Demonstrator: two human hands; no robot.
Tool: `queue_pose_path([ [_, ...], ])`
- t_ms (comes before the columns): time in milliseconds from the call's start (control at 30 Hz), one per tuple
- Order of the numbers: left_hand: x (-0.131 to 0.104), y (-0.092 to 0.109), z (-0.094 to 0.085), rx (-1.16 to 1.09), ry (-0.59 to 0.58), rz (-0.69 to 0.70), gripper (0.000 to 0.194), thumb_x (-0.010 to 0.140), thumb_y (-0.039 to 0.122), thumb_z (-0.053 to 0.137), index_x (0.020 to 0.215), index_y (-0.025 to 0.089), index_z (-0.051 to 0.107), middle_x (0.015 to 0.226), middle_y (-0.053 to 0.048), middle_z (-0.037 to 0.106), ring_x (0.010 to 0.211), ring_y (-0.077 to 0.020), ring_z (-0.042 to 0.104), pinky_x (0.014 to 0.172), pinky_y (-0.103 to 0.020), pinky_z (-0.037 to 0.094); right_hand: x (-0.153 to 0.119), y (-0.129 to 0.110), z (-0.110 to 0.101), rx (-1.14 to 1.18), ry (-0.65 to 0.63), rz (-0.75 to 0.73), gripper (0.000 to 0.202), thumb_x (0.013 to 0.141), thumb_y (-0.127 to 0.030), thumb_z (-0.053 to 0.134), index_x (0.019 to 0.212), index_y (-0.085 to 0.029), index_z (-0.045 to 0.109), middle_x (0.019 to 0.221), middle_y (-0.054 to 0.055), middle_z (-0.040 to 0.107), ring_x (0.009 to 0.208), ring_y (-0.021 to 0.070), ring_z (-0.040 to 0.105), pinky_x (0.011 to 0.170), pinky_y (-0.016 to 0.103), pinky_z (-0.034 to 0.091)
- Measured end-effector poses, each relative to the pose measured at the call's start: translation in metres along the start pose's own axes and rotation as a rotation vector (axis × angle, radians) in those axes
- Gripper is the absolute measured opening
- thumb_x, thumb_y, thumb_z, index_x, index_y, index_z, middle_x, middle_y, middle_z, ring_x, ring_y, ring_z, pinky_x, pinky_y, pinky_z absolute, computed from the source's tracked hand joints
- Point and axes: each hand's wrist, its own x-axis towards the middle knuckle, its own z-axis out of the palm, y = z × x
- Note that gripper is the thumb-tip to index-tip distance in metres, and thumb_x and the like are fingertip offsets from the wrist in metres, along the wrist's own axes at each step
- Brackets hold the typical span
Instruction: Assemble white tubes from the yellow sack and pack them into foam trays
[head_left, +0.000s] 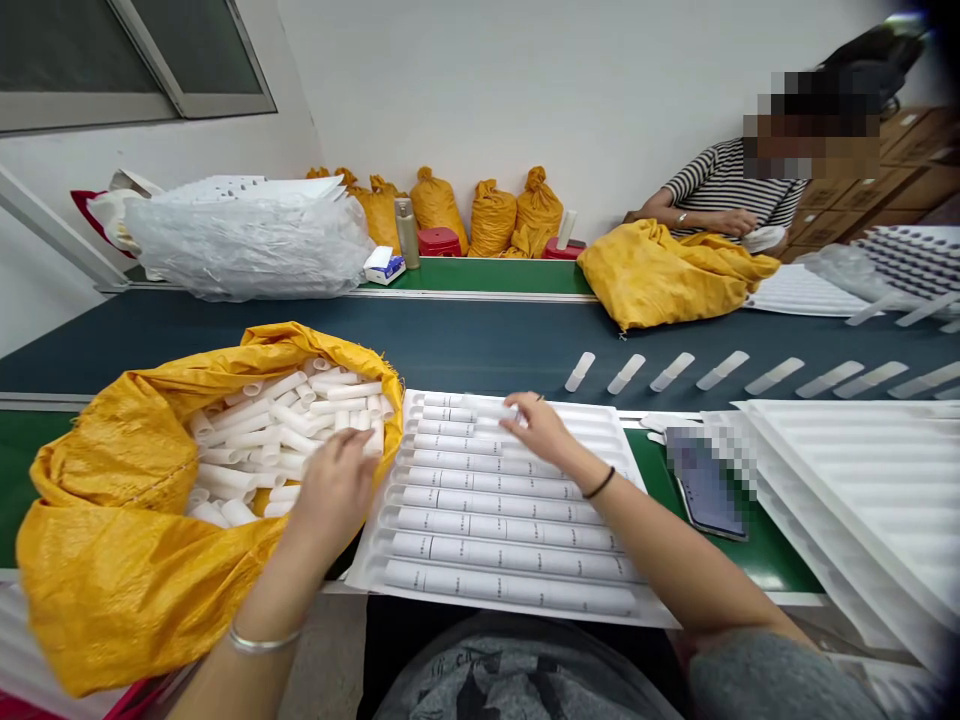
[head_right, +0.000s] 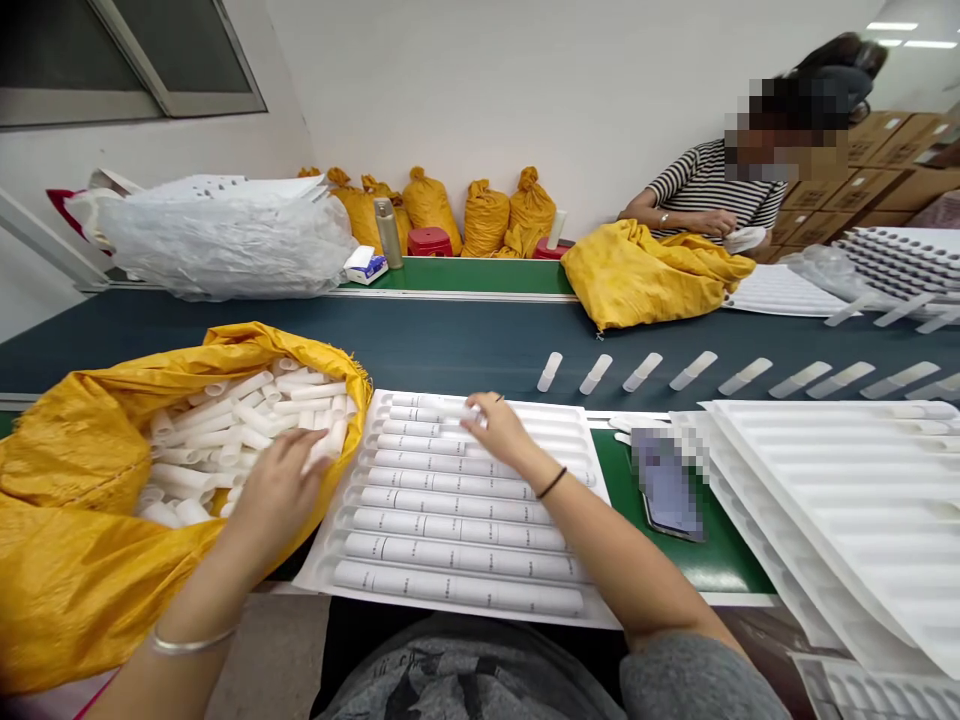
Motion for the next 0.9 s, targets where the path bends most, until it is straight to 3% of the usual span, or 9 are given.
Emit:
queue_pose_path([
  [167, 0.015, -0.051, 0.002, 0.185, -0.446, -0.327, 0.034, 0.08, 0.023, 0.045, 0.104, 0.017, 0.068, 0.101, -0.018, 0.064, 0.094, -0.0348, 0.06, 0.081, -0.045, 0.047, 0.06, 0.045, -0.017, -0.095, 0.089, 0.301, 0.032, 0.086, -0.029, 0.051, 0.109, -0.008, 0.059, 0.095, 0.012, 0.065, 0.086, 0.0199, 0.059, 0.076, 0.028, 0.042],
  [300, 0.01, -0.055, 0.006, 0.191, -0.464, -0.339, 0.034, 0.075, 0.02, 0.047, 0.099, 0.019, 0.07, 0.095, -0.018, 0.065, 0.089, -0.0369, 0.061, 0.076, -0.046, 0.047, 0.074, 0.057, -0.026, -0.173, 0.031, 0.411, 0.032, 0.078, -0.03, 0.064, 0.101, -0.008, 0.064, 0.096, 0.014, 0.068, 0.091, 0.0227, 0.061, 0.077, 0.028, 0.042],
  [400, 0.005, -0.048, -0.001, 0.188, -0.358, -0.312, 0.036, 0.079, 0.02, 0.044, 0.107, 0.017, 0.066, 0.11, -0.018, 0.062, 0.104, -0.0371, 0.056, 0.089, -0.048, 0.043, 0.067, 0.049, -0.03, -0.249, 0.021, 0.443, 0.04, 0.078, -0.033, 0.066, 0.1, 0.0, 0.064, 0.101, 0.026, 0.065, 0.098, 0.0334, 0.06, 0.08, 0.037, 0.043],
  [467, 0.003, -0.039, -0.007, 0.088, -0.184, -0.242, 0.032, 0.084, 0.024, 0.041, 0.106, 0.015, 0.064, 0.112, -0.015, 0.063, 0.108, -0.0318, 0.055, 0.096, -0.042, 0.04, 0.054, 0.037, -0.027, -0.272, -0.002, 0.404, 0.039, 0.084, -0.033, 0.057, 0.096, 0.003, 0.066, 0.1, 0.031, 0.064, 0.099, 0.0366, 0.06, 0.081, 0.042, 0.043],
  [567, 0.004, -0.025, -0.012, -0.106, 0.041, -0.184, 0.031, 0.089, 0.033, 0.039, 0.1, 0.016, 0.063, 0.105, -0.011, 0.066, 0.103, -0.0263, 0.059, 0.093, -0.036, 0.043, 0.028, 0.013, -0.009, -0.212, -0.142, 0.215, 0.031, 0.087, -0.035, 0.054, 0.087, -0.008, 0.071, 0.092, 0.019, 0.069, 0.09, 0.0282, 0.064, 0.079, 0.034, 0.046],
  [633, 0.008, -0.018, -0.012, -0.133, -0.021, -0.219, 0.035, 0.088, 0.03, 0.04, 0.113, 0.015, 0.059, 0.111, -0.012, 0.065, 0.106, -0.0258, 0.059, 0.092, -0.035, 0.044, 0.011, -0.001, 0.006, -0.151, -0.242, 0.072, 0.021, 0.081, -0.034, 0.063, 0.087, -0.016, 0.073, 0.092, 0.01, 0.07, 0.083, 0.022, 0.065, 0.074, 0.028, 0.047],
  [700, 0.01, -0.018, -0.012, -0.092, -0.239, -0.275, 0.041, 0.084, 0.025, 0.044, 0.121, 0.012, 0.055, 0.116, -0.015, 0.063, 0.108, -0.0279, 0.059, 0.091, -0.036, 0.044, 0.0, -0.009, 0.016, -0.123, -0.28, -0.034, 0.017, 0.076, -0.026, 0.068, 0.089, -0.017, 0.073, 0.097, 0.008, 0.069, 0.084, 0.0206, 0.064, 0.076, 0.027, 0.047],
  [800, 0.006, -0.028, -0.018, -0.017, -0.526, -0.351, 0.034, 0.076, 0.022, 0.053, 0.105, 0.013, 0.067, 0.098, -0.017, 0.07, 0.094, -0.035, 0.064, 0.082, -0.042, 0.047, -0.011, -0.014, 0.017, -0.127, -0.236, -0.128, 0.018, 0.074, -0.015, 0.064, 0.091, -0.012, 0.069, 0.102, 0.012, 0.065, 0.09, 0.0231, 0.06, 0.082, 0.032, 0.045],
  [900, -0.005, -0.036, -0.027, -0.037, -0.401, -0.338, 0.029, 0.076, 0.024, 0.054, 0.099, 0.016, 0.07, 0.096, -0.016, 0.07, 0.096, -0.0376, 0.063, 0.084, -0.047, 0.046, -0.021, -0.018, 0.005, -0.108, -0.161, -0.152, 0.023, 0.076, -0.016, 0.058, 0.099, -0.013, 0.062, 0.095, 0.01, 0.063, 0.082, 0.0209, 0.058, 0.075, 0.033, 0.045],
])
